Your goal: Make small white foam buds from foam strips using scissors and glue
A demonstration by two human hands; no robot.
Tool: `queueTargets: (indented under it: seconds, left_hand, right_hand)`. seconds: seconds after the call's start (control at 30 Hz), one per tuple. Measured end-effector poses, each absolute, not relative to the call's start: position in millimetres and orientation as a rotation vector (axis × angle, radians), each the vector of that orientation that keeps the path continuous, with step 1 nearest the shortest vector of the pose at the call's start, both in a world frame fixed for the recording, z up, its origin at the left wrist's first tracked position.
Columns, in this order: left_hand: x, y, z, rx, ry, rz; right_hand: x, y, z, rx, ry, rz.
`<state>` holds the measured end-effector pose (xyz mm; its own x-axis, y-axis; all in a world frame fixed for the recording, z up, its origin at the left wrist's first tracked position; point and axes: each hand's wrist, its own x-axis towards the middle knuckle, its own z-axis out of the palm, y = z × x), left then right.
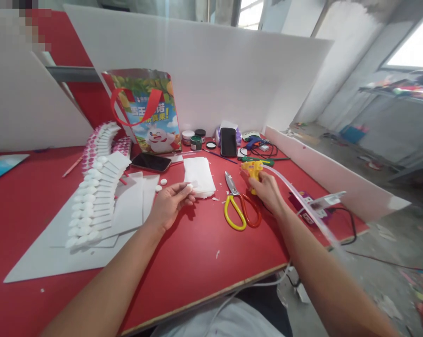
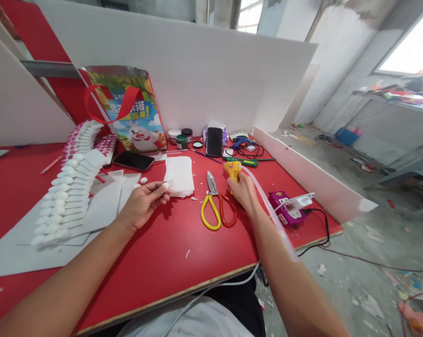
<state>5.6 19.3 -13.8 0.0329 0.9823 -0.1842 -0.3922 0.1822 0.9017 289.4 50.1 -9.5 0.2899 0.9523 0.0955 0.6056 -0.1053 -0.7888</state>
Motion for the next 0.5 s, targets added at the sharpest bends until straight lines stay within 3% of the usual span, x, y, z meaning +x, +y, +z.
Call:
queueTargets:
  seconds: [0.27, 0.5]
  left_hand:
    - [4, 23, -18, 0.8, 1.031, 1.26]
    - [-1, 24, -22, 0.854, 1.025, 1.244]
  right_hand:
    - [235, 12, 19, -1.229, -1.341, 1.216]
    - [216, 7, 1, -1.224, -1.512, 1.169]
